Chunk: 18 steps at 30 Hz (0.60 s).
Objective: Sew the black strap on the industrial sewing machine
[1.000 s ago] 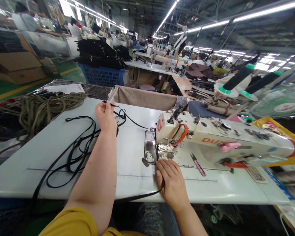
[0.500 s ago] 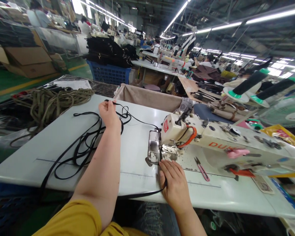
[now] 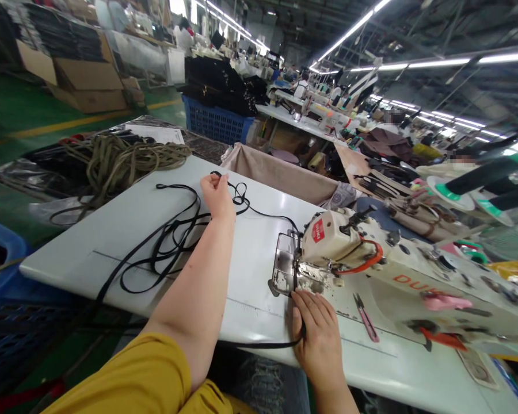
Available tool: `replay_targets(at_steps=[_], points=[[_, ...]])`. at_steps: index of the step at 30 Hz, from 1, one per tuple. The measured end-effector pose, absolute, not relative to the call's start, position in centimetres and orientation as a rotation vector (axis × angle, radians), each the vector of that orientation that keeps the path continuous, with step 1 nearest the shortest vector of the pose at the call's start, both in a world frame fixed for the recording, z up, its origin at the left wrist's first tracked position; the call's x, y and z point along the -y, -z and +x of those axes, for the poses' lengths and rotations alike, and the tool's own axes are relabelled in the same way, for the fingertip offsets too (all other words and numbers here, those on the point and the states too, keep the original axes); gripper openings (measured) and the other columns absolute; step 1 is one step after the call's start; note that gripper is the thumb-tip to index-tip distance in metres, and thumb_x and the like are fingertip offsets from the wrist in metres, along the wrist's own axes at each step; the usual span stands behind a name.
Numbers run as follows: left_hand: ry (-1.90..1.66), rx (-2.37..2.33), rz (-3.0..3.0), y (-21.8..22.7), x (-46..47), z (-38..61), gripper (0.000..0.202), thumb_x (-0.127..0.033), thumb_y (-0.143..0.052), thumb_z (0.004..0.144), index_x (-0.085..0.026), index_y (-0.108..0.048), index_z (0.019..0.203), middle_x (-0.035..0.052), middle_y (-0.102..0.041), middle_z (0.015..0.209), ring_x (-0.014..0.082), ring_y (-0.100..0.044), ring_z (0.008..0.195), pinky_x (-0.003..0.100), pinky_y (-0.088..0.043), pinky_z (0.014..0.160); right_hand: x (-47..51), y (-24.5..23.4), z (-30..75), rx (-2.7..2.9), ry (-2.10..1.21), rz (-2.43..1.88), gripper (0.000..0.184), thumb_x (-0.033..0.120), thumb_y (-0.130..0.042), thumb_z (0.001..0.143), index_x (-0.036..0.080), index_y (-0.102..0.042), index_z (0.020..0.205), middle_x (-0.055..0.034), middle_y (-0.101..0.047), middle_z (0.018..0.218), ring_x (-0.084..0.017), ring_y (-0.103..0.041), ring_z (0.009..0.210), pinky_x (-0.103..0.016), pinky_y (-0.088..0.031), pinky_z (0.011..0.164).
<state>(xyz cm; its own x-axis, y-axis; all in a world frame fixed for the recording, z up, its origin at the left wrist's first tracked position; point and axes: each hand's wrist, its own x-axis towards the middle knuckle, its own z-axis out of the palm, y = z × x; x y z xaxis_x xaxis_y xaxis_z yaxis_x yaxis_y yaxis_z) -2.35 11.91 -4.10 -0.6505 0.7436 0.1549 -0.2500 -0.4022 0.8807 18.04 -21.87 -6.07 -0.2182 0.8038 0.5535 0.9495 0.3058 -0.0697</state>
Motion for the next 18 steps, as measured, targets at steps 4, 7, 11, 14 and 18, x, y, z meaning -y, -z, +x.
replay_targets(at_steps=[4, 7, 11, 14, 18], points=[[-2.093, -1.190, 0.646, 3.4, -11.5, -2.5, 0.023, -0.018, -0.067, 0.090, -0.022, -0.047, 0.102, -0.0040, -0.057, 0.086, 0.0120, -0.062, 0.082, 0.024, -0.049, 0.081, 21.9, 6.1, 18.2, 2.104, 0.401, -1.552, 0.030, 0.022, -0.049, 0.109, 0.019, -0.062, 0.136, -0.0108, -0.073, 0.129, -0.027, -0.066, 0.120, -0.051, -0.045, 0.111], [-2.087, -1.265, 0.663, 2.7, -10.7, -2.6, 0.023, -0.007, -0.060, 0.088, -0.021, -0.047, 0.101, 0.0016, -0.061, 0.098, 0.0155, -0.065, 0.095, 0.028, -0.051, 0.092, 21.8, 6.2, 18.4, 2.118, 0.410, -1.549, 0.031, 0.023, -0.049, 0.108, 0.019, -0.062, 0.136, -0.0116, -0.072, 0.129, -0.028, -0.066, 0.120, -0.051, -0.045, 0.111], [-2.094, -1.670, 0.818, 1.8, -9.1, -2.3, 0.038, 0.003, -0.060, 0.075, -0.019, -0.051, 0.104, 0.0133, -0.055, 0.123, 0.0258, -0.055, 0.123, 0.040, -0.044, 0.112, 21.7, 6.2, 18.4, 2.134, 0.420, -1.555, 0.031, 0.023, -0.048, 0.108, 0.019, -0.063, 0.135, -0.0118, -0.072, 0.129, -0.028, -0.066, 0.118, -0.051, -0.045, 0.109], [-2.004, -1.831, 1.117, 1.3, -7.8, -1.3, 0.042, 0.004, -0.062, 0.073, -0.018, -0.055, 0.109, 0.0172, -0.053, 0.129, 0.0323, -0.048, 0.133, 0.048, -0.035, 0.120, 21.5, 6.2, 18.3, 2.149, 0.409, -1.566, 0.033, 0.023, -0.047, 0.108, 0.020, -0.063, 0.137, -0.0119, -0.072, 0.129, -0.029, -0.066, 0.116, -0.051, -0.046, 0.108], [-1.436, -1.573, 1.800, 1.6, -6.4, 1.4, 0.027, 0.001, -0.056, 0.083, -0.021, -0.063, 0.098, 0.0107, -0.063, 0.113, 0.0273, -0.057, 0.116, 0.042, -0.045, 0.110, 21.5, 6.1, 18.2, 2.157, 0.431, -1.570, 0.034, 0.022, -0.046, 0.108, 0.019, -0.062, 0.138, -0.0128, -0.072, 0.129, -0.029, -0.066, 0.117, -0.052, -0.046, 0.108]])
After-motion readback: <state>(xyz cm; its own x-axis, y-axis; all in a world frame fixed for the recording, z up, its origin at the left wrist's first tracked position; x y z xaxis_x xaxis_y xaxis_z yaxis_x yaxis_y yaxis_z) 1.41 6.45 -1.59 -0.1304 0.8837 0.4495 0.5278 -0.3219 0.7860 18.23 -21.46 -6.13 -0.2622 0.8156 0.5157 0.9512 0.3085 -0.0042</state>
